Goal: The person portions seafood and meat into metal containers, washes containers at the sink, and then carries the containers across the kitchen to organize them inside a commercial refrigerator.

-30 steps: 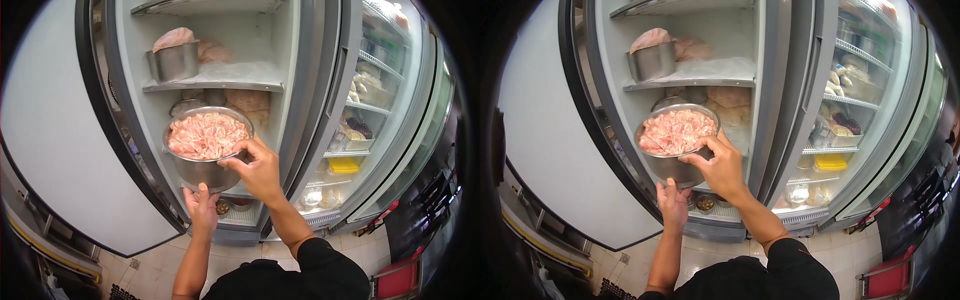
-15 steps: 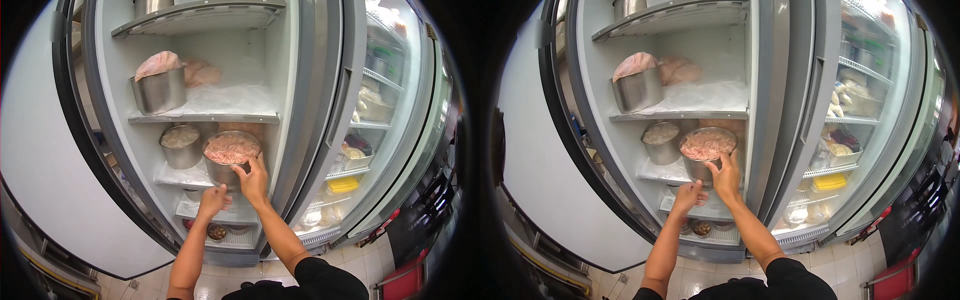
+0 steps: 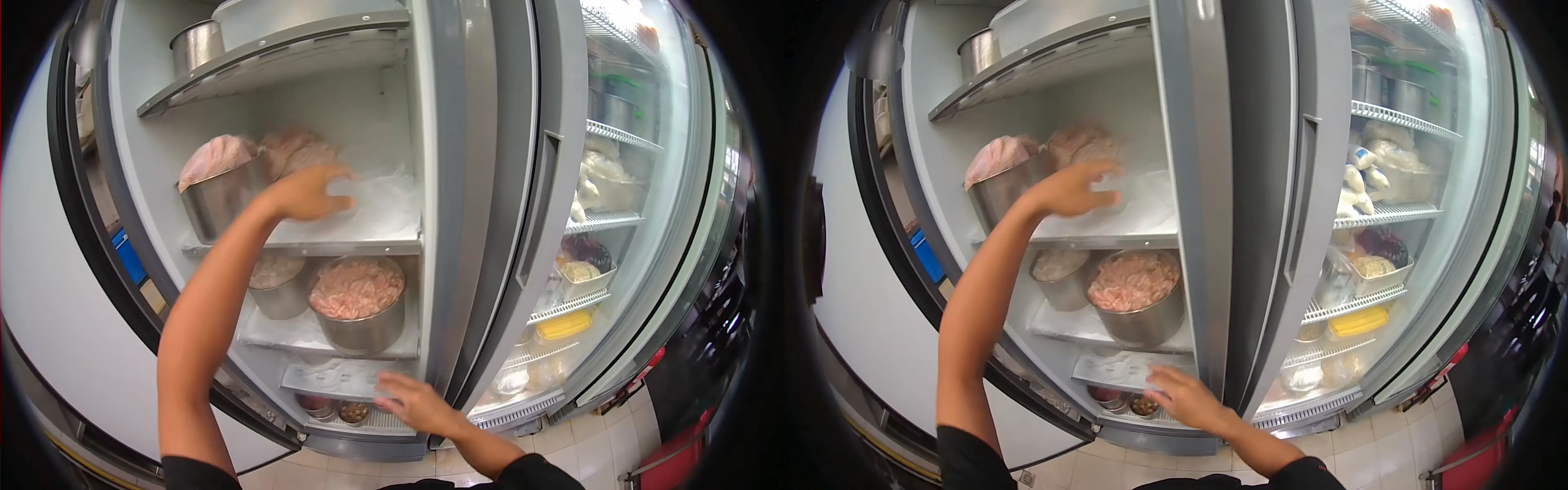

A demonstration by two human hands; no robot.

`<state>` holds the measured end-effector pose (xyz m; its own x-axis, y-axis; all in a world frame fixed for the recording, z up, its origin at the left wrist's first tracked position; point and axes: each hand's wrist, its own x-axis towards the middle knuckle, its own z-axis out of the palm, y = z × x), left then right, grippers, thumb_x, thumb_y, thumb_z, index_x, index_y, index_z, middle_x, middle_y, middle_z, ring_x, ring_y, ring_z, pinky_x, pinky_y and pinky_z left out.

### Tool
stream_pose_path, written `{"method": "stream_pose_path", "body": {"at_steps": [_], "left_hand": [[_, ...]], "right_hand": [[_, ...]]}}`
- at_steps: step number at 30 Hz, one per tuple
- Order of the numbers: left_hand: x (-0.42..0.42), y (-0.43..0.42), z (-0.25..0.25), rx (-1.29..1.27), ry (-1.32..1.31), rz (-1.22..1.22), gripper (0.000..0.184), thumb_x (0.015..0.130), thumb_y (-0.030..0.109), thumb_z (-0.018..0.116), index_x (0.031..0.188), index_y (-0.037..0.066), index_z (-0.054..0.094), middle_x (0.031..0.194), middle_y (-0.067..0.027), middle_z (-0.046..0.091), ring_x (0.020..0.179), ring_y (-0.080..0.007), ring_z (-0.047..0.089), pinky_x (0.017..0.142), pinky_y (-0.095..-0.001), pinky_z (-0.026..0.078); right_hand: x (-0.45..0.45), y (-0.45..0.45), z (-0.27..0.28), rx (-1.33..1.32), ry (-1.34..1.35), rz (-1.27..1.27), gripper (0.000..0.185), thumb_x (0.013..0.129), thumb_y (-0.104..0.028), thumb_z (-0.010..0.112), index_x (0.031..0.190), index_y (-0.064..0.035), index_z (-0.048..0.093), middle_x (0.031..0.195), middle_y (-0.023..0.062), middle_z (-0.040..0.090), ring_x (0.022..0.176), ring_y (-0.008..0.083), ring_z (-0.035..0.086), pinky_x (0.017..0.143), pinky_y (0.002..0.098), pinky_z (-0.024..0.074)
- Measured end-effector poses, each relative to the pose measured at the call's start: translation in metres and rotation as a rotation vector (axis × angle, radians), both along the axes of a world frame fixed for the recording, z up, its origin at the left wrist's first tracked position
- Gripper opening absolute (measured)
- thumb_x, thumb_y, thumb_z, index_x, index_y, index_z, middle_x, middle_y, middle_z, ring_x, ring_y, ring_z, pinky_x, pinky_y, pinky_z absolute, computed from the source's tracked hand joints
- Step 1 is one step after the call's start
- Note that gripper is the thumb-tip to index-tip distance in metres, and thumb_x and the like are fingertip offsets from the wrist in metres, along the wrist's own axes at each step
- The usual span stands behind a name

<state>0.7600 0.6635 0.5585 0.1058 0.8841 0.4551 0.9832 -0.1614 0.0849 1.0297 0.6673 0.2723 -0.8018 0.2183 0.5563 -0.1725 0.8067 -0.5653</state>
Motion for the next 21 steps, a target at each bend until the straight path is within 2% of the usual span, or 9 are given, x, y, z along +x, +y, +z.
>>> {"method": "stream_pose_path", "body": {"at_steps": [2,7,8,12,13,18,19,20,21], "left_hand": [[0.0,0.047,0.006,-0.225,-0.125,0.168,0.054,0.079,0.03,0.064,0.123,0.001,0.053,0.125,-0.0211,0.054,0.119,-0.0332,0.05,0.1,-0.0401,0.038],[-0.032,0.151,0.003,-0.263,-0.116,0.365,0.048,0.079,0.025,0.062,0.119,0.0,0.055,0.121,-0.021,0.057,0.114,-0.0339,0.053,0.096,-0.0412,0.04],[-0.033,0.164,0.006,-0.264,-0.098,0.41,0.047,0.079,0.024,0.062,0.118,0.0,0.056,0.12,-0.021,0.057,0.113,-0.034,0.054,0.095,-0.0414,0.041],[-0.037,0.187,0.021,-0.237,-0.006,0.552,0.041,0.078,0.019,0.06,0.114,-0.001,0.059,0.116,-0.021,0.059,0.108,-0.0347,0.056,0.09,-0.0424,0.043],[-0.036,0.186,0.028,-0.226,0.016,0.569,0.04,0.078,0.018,0.06,0.113,-0.001,0.059,0.114,-0.021,0.06,0.106,-0.0349,0.057,0.089,-0.0427,0.044],[-0.011,0.124,0.063,-0.155,0.241,0.566,0.034,0.078,0.013,0.057,0.109,-0.001,0.063,0.109,-0.0209,0.063,0.1,-0.0357,0.061,0.084,-0.044,0.047],[-0.001,0.093,0.063,-0.174,0.366,0.521,0.025,0.076,0.008,0.055,0.096,-0.001,0.068,0.096,-0.0202,0.066,0.09,-0.0353,0.064,0.075,-0.0455,0.049],[-0.017,0.074,0.054,-0.06,0.392,0.486,0.022,0.078,0.023,0.063,0.091,0.005,0.063,0.089,-0.0143,0.064,0.086,-0.0303,0.061,0.072,-0.0453,0.048],[0.001,0.036,0.049,0.01,0.273,0.563,0.023,0.077,0.027,0.065,0.086,0.006,0.065,0.082,-0.0137,0.065,0.08,-0.031,0.062,0.068,-0.044,0.048]], "right_hand": [[0.014,0.004,-0.013,0.01,-0.103,0.098,0.03,0.088,-0.025,0.061,0.107,-0.0011,0.06,0.118,0.0191,0.058,0.108,0.0349,0.056,0.09,0.0402,0.0479],[0.044,0.02,-0.052,-0.022,-0.262,0.188,0.03,0.089,-0.027,0.06,0.105,-0.0009,0.06,0.116,0.0198,0.058,0.107,0.0365,0.056,0.089,0.0402,0.0485],[0.047,0.024,-0.06,-0.04,-0.343,0.233,0.033,0.09,-0.028,0.057,0.109,-0.0014,0.059,0.119,0.0199,0.057,0.11,0.0371,0.054,0.091,0.0416,0.0468],[0.044,0.029,-0.075,-0.092,-0.419,0.358,0.029,0.092,-0.028,0.054,0.101,-0.0001,0.056,0.11,0.0204,0.057,0.104,0.0394,0.054,0.087,0.0443,0.0454],[0.039,0.029,-0.087,-0.073,-0.368,0.403,0.027,0.092,-0.027,0.054,0.096,0.0,0.053,0.102,0.02,0.055,0.098,0.0396,0.054,0.082,0.0451,0.0448],[0.004,0.009,-0.092,-0.176,-0.476,0.621,0.024,0.09,-0.024,0.056,0.094,-0.0015,0.052,0.094,0.0188,0.055,0.09,0.0371,0.055,0.076,0.0427,0.0453],[-0.011,0.002,-0.097,-0.221,-0.564,0.608,0.02,0.088,-0.021,0.059,0.094,-0.0029,0.053,0.089,0.0152,0.056,0.083,0.0301,0.056,0.072,0.0387,0.0454],[-0.023,-0.01,-0.103,-0.246,-0.667,0.617,0.018,0.085,-0.018,0.062,0.095,-0.0044,0.054,0.083,0.0115,0.057,0.076,0.0232,0.056,0.069,0.0346,0.0456],[-0.032,-0.02,-0.108,-0.261,-0.604,0.654,0.017,0.084,-0.015,0.063,0.093,-0.0042,0.054,0.078,0.0097,0.056,0.072,0.0192,0.054,0.065,0.0327,0.0449]]}}
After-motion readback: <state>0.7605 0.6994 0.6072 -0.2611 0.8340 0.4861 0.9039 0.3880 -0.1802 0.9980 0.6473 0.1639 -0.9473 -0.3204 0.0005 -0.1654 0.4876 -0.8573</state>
